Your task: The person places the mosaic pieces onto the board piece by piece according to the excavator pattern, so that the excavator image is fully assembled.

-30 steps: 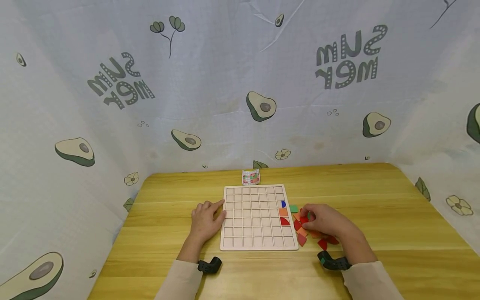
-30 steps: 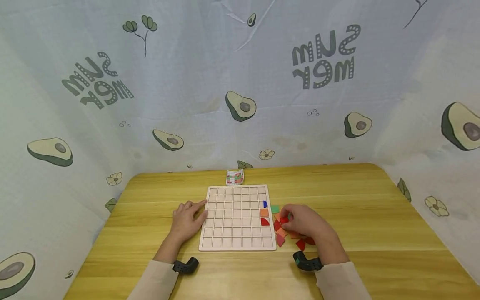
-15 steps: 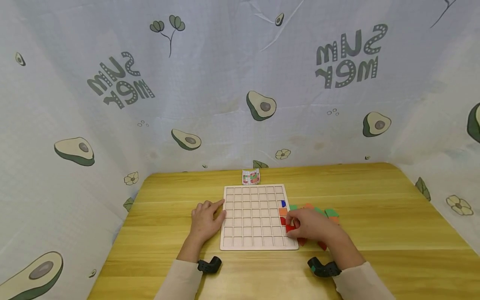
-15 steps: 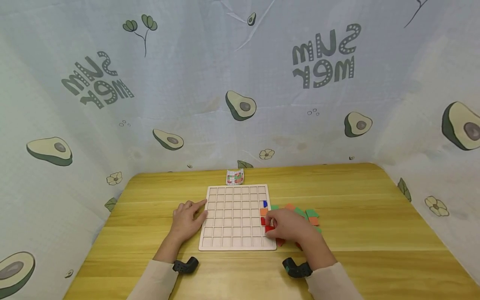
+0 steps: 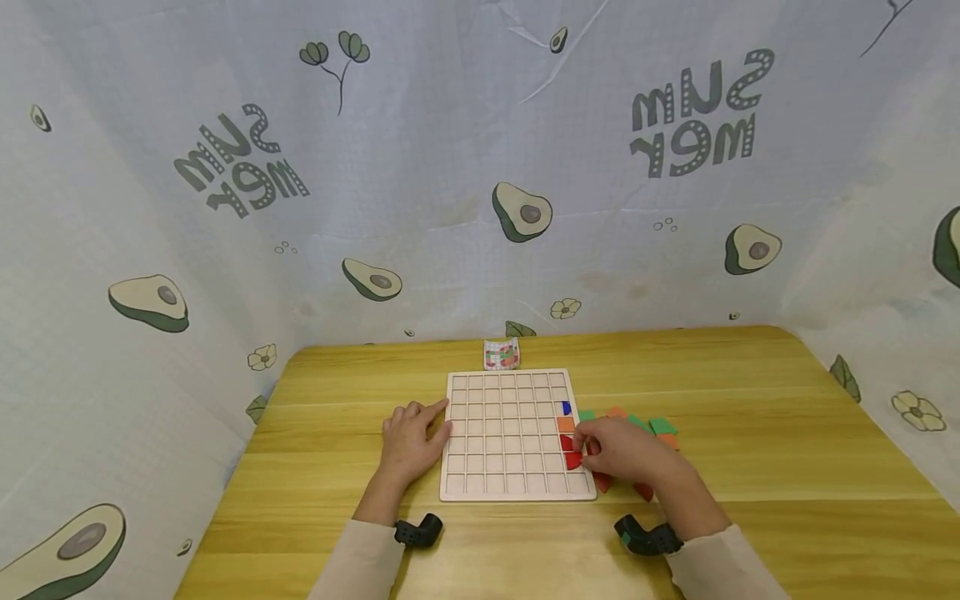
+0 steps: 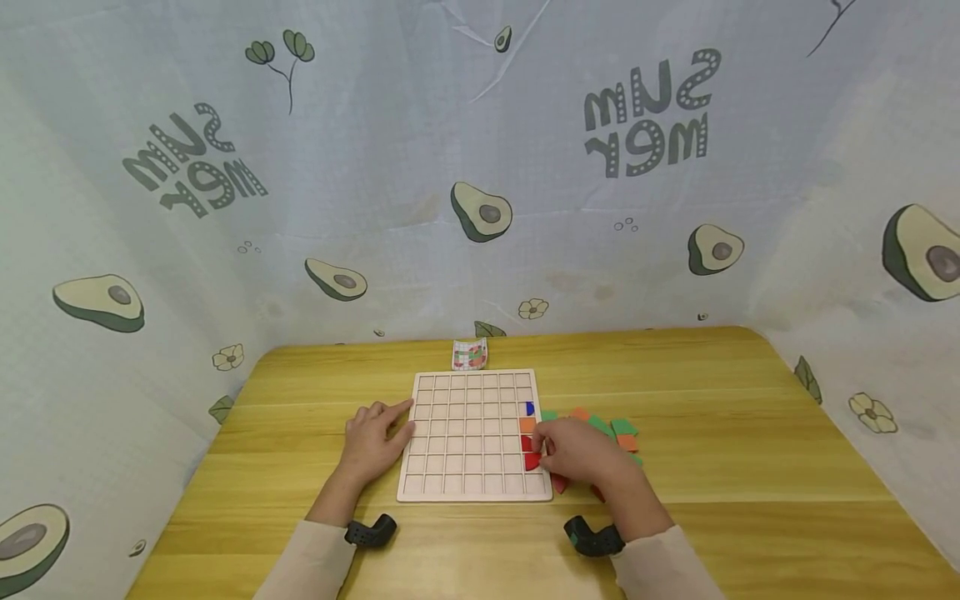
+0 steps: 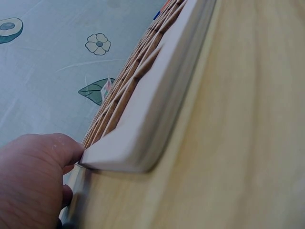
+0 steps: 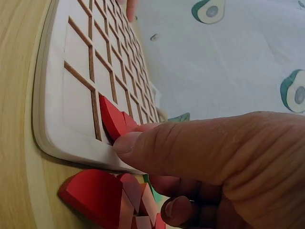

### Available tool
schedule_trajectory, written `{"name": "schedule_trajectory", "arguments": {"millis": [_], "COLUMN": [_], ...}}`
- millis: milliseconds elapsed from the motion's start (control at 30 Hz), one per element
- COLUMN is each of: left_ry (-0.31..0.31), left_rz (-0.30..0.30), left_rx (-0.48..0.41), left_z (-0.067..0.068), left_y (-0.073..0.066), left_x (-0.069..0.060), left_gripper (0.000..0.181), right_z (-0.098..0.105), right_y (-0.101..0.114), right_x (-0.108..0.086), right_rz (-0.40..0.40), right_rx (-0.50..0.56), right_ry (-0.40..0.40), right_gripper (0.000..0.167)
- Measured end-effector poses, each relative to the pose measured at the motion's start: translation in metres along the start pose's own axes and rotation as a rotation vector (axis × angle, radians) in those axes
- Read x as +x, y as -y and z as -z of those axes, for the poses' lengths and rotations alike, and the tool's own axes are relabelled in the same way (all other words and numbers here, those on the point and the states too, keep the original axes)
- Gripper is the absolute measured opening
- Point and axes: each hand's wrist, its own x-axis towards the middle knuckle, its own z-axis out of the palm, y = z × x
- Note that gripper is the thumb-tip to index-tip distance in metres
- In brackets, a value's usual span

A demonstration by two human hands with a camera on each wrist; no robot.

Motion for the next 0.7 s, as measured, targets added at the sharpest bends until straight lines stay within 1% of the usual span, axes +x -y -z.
{"name": "schedule_trajectory", "arguments": {"millis": [200, 300, 500, 700], "left_ry": [-0.006, -0.002, 0.006, 0.007], "left_rz": [-0.009, -0.004, 0.012, 0.01], "left_rx": [0.001, -0.002, 0.002, 0.0], "left_z": [0.0, -0.0001, -0.0012, -0.0011], "left_y": [0.0007, 0.0005, 0.0, 0.0006], "left_x": [0.0, -0.0002, 0.0007, 0.0007], "left_gripper": [0.043, 0.043, 0.044, 0.044], "right_z": [-0.0005, -0.0007, -0.0019, -0.0022], "right_y": [0.0004, 0.0002, -0.0006, -0.0009], "right_x": [0.0005, 0.0007, 0.0021, 0.0034], "right_rz": [-0.021, -0.034, -0.03, -0.039], "right_rx": [-0.015, -0.015, -0.019, -0.022], "right_ry": [-0.02, -0.021, -0.019, -0.018], "right_gripper": [0.011, 0.011, 0.013, 0.014]}}
